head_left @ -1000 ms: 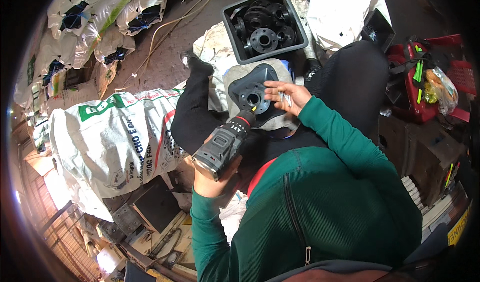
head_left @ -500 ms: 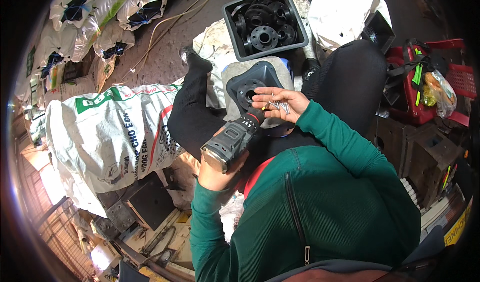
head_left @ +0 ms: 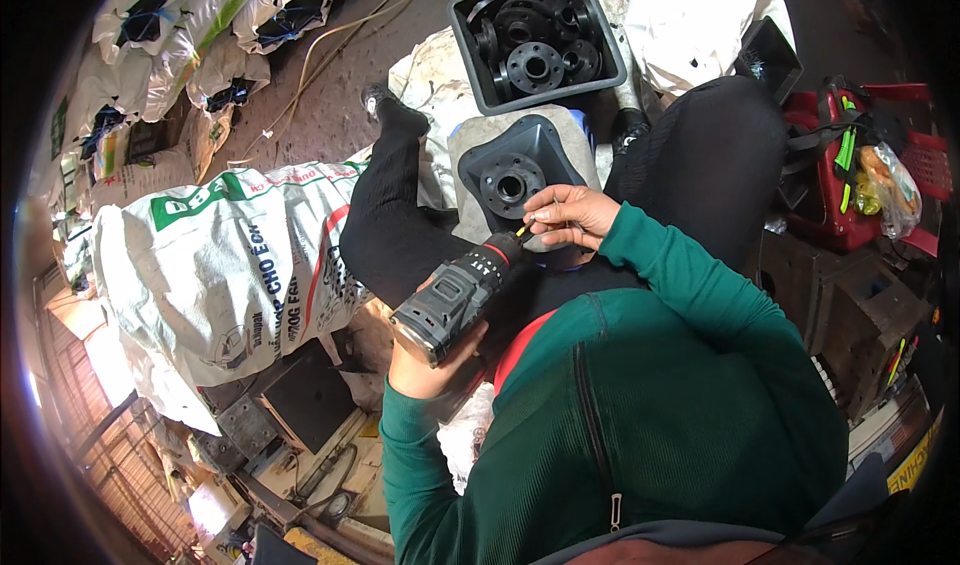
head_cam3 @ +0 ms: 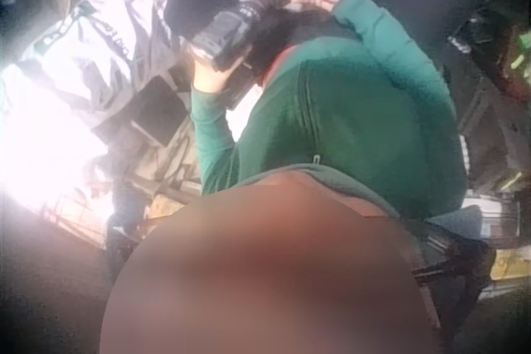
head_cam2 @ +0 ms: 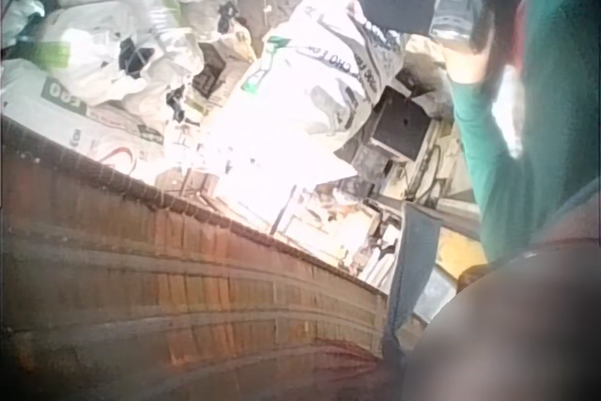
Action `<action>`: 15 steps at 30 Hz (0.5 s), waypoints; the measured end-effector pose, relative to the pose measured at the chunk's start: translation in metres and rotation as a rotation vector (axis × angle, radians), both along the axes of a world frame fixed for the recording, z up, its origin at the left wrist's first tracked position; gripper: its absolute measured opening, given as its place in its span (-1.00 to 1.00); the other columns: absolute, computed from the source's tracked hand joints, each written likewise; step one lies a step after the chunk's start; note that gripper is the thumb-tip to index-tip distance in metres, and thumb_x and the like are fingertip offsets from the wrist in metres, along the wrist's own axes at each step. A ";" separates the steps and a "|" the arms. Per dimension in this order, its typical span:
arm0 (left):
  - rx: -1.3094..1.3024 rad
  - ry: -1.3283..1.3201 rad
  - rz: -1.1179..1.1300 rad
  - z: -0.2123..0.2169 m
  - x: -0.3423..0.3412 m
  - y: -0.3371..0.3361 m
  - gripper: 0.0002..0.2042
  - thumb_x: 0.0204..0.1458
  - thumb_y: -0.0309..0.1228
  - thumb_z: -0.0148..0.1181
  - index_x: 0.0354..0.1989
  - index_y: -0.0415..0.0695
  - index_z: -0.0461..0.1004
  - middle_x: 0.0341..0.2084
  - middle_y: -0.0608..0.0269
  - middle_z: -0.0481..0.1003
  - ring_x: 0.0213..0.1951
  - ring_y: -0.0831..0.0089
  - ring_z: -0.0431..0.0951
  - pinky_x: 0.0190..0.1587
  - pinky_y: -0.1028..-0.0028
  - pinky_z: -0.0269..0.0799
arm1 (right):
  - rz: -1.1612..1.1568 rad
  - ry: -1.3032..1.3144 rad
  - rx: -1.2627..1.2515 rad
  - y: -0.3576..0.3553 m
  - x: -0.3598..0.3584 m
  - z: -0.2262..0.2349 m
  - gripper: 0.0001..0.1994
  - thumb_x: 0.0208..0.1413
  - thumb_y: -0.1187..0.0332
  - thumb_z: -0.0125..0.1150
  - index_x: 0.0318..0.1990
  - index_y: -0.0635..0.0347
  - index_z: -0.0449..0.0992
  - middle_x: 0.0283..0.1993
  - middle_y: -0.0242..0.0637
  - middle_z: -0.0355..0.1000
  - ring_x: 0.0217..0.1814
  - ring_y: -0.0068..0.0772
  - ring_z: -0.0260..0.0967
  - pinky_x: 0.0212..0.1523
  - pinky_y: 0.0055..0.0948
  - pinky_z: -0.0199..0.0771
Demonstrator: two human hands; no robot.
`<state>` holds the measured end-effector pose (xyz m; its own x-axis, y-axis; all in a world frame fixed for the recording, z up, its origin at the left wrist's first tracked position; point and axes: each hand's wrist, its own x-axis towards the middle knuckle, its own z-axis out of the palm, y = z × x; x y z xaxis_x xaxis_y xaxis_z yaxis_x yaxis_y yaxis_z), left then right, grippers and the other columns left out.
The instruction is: The person sits on the floor and uses a cordless drill to fasten screws into a black mechanical part resting on their lap. They repeatedly pick up screws, align them, and drive them into the part, occasionally adjusting the object's position.
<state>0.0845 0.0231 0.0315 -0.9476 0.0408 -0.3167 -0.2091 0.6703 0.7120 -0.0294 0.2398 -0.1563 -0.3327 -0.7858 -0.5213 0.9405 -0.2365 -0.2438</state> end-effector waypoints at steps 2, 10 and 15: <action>0.047 -0.068 0.077 0.001 0.003 -0.001 -0.67 -0.14 -0.47 0.41 -0.15 -0.19 0.53 -0.28 0.22 0.57 -0.25 0.40 0.57 -0.16 0.38 0.48 | 0.032 0.013 0.004 0.001 -0.001 0.000 -0.79 0.12 0.49 0.21 -0.09 0.31 0.45 -0.15 -0.18 0.51 -0.17 -0.45 0.54 -0.22 -0.57 0.67; 0.336 -0.364 0.290 0.013 0.020 -0.028 -0.66 -0.13 -0.52 0.39 -0.14 -0.23 0.47 -0.34 0.29 0.56 -0.28 0.50 0.53 -0.17 0.46 0.46 | 0.379 0.066 -0.129 0.007 -0.006 -0.002 -0.78 0.10 0.51 0.24 -0.11 0.36 0.46 -0.19 -0.14 0.50 -0.29 -0.49 0.55 -0.29 -0.65 0.66; 0.306 -0.349 0.222 0.012 0.021 -0.027 -0.58 -0.14 -0.53 0.36 -0.05 -0.22 0.42 -0.24 0.21 0.53 -0.19 0.41 0.53 -0.09 0.41 0.44 | 0.398 0.063 -0.159 0.005 -0.005 -0.005 -0.80 0.10 0.51 0.23 -0.12 0.37 0.47 -0.26 -0.14 0.52 -0.34 -0.47 0.57 -0.38 -0.69 0.63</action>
<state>0.1050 -0.0041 0.0431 -0.7842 -0.0091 -0.6205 -0.5827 0.3547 0.7312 -0.0343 0.2444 -0.1610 -0.0147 -0.9282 -0.3717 0.9503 0.1027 -0.2939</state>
